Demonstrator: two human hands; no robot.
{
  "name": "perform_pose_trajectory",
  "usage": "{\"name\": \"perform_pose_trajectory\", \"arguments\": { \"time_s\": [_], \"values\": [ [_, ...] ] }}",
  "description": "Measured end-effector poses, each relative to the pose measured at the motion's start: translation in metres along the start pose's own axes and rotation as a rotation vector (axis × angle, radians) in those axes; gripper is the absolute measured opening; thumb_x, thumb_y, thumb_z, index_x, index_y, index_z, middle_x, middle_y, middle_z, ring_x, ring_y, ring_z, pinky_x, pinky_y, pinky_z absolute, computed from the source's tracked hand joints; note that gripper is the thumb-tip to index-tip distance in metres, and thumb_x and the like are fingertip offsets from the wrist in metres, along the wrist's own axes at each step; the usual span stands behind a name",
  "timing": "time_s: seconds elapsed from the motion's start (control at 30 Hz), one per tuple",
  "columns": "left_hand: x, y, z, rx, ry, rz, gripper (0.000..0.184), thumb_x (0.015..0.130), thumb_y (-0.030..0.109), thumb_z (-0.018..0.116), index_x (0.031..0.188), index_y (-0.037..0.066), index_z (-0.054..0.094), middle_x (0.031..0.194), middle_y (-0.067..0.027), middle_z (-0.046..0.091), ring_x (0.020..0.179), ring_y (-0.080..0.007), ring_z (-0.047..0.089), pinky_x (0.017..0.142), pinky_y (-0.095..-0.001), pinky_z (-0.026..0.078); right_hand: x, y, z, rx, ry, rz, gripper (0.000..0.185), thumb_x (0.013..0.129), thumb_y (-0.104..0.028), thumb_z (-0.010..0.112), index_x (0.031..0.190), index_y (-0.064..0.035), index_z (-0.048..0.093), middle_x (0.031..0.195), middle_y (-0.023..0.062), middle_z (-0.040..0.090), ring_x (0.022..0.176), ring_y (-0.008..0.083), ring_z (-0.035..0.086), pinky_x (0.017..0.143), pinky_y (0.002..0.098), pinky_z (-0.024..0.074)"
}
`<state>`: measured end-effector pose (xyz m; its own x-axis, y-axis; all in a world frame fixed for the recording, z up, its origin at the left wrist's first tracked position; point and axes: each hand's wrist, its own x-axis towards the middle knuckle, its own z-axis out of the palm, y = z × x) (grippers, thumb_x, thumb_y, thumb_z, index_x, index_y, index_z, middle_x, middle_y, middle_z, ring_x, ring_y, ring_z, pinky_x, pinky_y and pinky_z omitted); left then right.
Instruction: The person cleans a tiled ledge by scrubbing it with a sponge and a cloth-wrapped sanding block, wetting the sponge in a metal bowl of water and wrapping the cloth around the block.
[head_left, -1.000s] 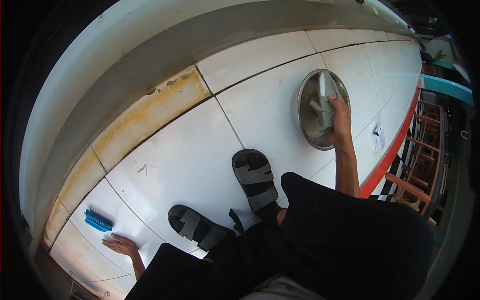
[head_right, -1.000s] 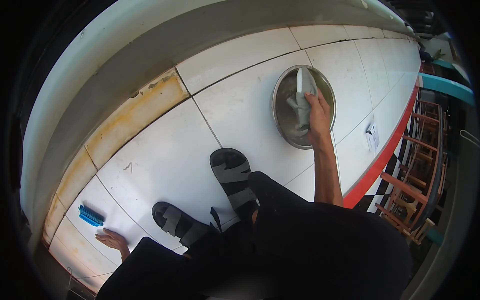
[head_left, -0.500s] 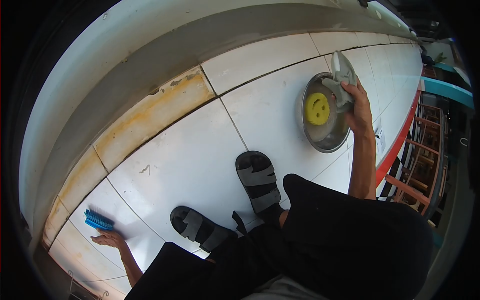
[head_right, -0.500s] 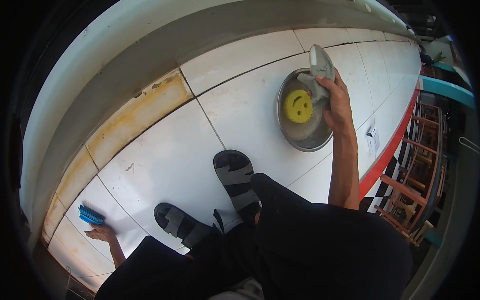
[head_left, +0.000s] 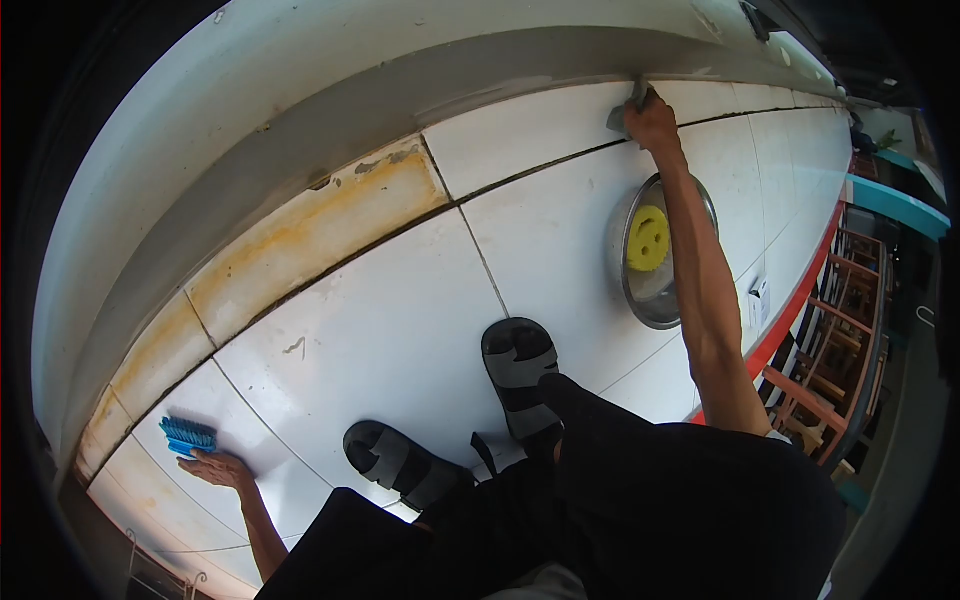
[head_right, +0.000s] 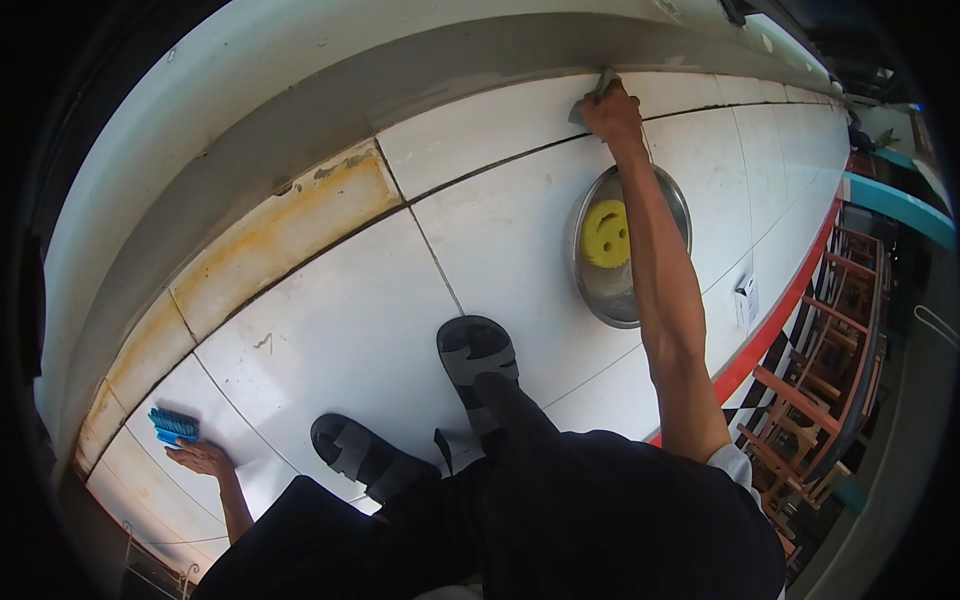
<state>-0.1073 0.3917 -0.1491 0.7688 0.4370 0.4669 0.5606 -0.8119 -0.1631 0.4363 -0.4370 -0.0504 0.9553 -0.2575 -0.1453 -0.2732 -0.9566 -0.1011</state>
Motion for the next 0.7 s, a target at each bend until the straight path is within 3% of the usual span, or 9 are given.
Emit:
{"name": "perform_pose_trajectory", "arguments": {
  "time_s": [0.03,0.13,0.23,0.37,0.47,0.53,0.57,0.63,0.7],
  "values": [
    [0.0,0.004,-0.003,-0.001,-0.006,-0.002,0.05,0.108,0.034,0.027,0.149,0.004,0.027,0.145,-0.0273,0.038,0.126,-0.0437,0.046,0.095,-0.0541,0.046,-0.003,-0.007,-0.002,-0.005,-0.003,-0.001,0.059,0.087,-0.037,0.058,0.131,0.0015,0.049,0.12,0.033,0.061,0.115,0.046,0.059,0.101,0.0446,0.0474],
    [0.013,0.032,-0.024,-0.123,-0.184,-0.329,0.061,0.107,0.043,0.027,0.148,-0.002,0.028,0.148,-0.0255,0.037,0.129,-0.044,0.044,0.104,-0.0528,0.04,-0.02,-0.036,-0.009,0.04,-0.145,0.003,0.076,0.082,-0.04,0.063,0.136,0.0077,0.041,0.122,0.0347,0.058,0.118,0.0472,0.055,0.103,0.0458,0.046],
    [0.02,0.042,-0.031,-0.164,-0.198,-0.341,0.067,0.105,0.049,0.026,0.147,-0.004,0.029,0.148,-0.0263,0.036,0.13,-0.0439,0.043,0.106,-0.0522,0.037,-0.036,-0.035,0.001,-0.056,-0.1,-0.073,0.081,0.081,-0.04,0.063,0.137,0.0111,0.036,0.115,0.0342,0.062,0.112,0.045,0.06,0.102,0.0437,0.0473],
    [0.023,0.045,-0.035,-0.183,-0.187,-0.372,0.069,0.105,0.05,0.026,0.148,-0.004,0.028,0.149,-0.0264,0.036,0.131,-0.0445,0.042,0.106,-0.053,0.038,-0.018,-0.042,-0.022,0.118,-0.245,0.102,0.074,0.082,-0.041,0.063,0.129,0.012,0.043,0.109,0.033,0.065,0.111,0.0455,0.062,0.099,0.0442,0.0496],
    [0.019,0.048,-0.029,-0.225,-0.186,-0.383,0.07,0.105,0.051,0.026,0.148,-0.004,0.028,0.149,-0.0277,0.035,0.132,-0.0455,0.041,0.106,-0.0538,0.037,-0.019,-0.041,0.004,-0.027,-0.068,0.053,0.076,0.081,-0.042,0.064,0.131,0.0125,0.042,0.115,0.0347,0.062,0.115,0.0467,0.059,0.102,0.0455,0.0473],
    [0.015,0.036,-0.027,-0.129,-0.122,-0.13,0.074,0.104,0.053,0.024,0.146,-0.007,0.029,0.146,-0.0329,0.036,0.131,-0.0482,0.04,0.105,-0.0572,0.036,-0.026,-0.047,-0.005,-0.057,-0.1,0.026,0.075,0.081,-0.043,0.063,0.129,0.0118,0.046,0.115,0.0344,0.062,0.114,0.0457,0.059,0.101,0.0455,0.0474],
    [0.011,0.03,-0.026,-0.122,-0.128,-0.127,0.074,0.104,0.053,0.024,0.146,-0.007,0.029,0.146,-0.0329,0.036,0.131,-0.0482,0.04,0.105,-0.0572,0.036,-0.032,-0.049,-0.008,-0.083,-0.138,0.012,0.073,0.081,-0.044,0.063,0.127,0.0111,0.049,0.115,0.034,0.062,0.114,0.0447,0.06,0.101,0.0454,0.0475],
    [0.022,0.048,-0.037,-0.226,-0.175,-0.334,0.073,0.105,0.052,0.024,0.147,-0.007,0.029,0.147,-0.0333,0.035,0.132,-0.0485,0.039,0.105,-0.0573,0.035,-0.011,-0.043,-0.021,-0.027,-0.174,0.093,0.069,0.082,-0.046,0.062,0.121,0.0107,0.054,0.114,0.0312,0.065,0.112,0.0417,0.062,0.1,0.0444,0.0481],
    [0.027,0.053,-0.041,-0.224,-0.193,-0.361,0.073,0.105,0.051,0.025,0.147,-0.008,0.028,0.148,-0.0336,0.034,0.131,-0.049,0.039,0.106,-0.0568,0.035,-0.008,-0.036,-0.024,0.047,-0.188,0.097,0.068,0.082,-0.049,0.061,0.116,0.0102,0.058,0.113,0.0292,0.066,0.111,0.0391,0.064,0.099,0.0439,0.0481]
  ]
}}
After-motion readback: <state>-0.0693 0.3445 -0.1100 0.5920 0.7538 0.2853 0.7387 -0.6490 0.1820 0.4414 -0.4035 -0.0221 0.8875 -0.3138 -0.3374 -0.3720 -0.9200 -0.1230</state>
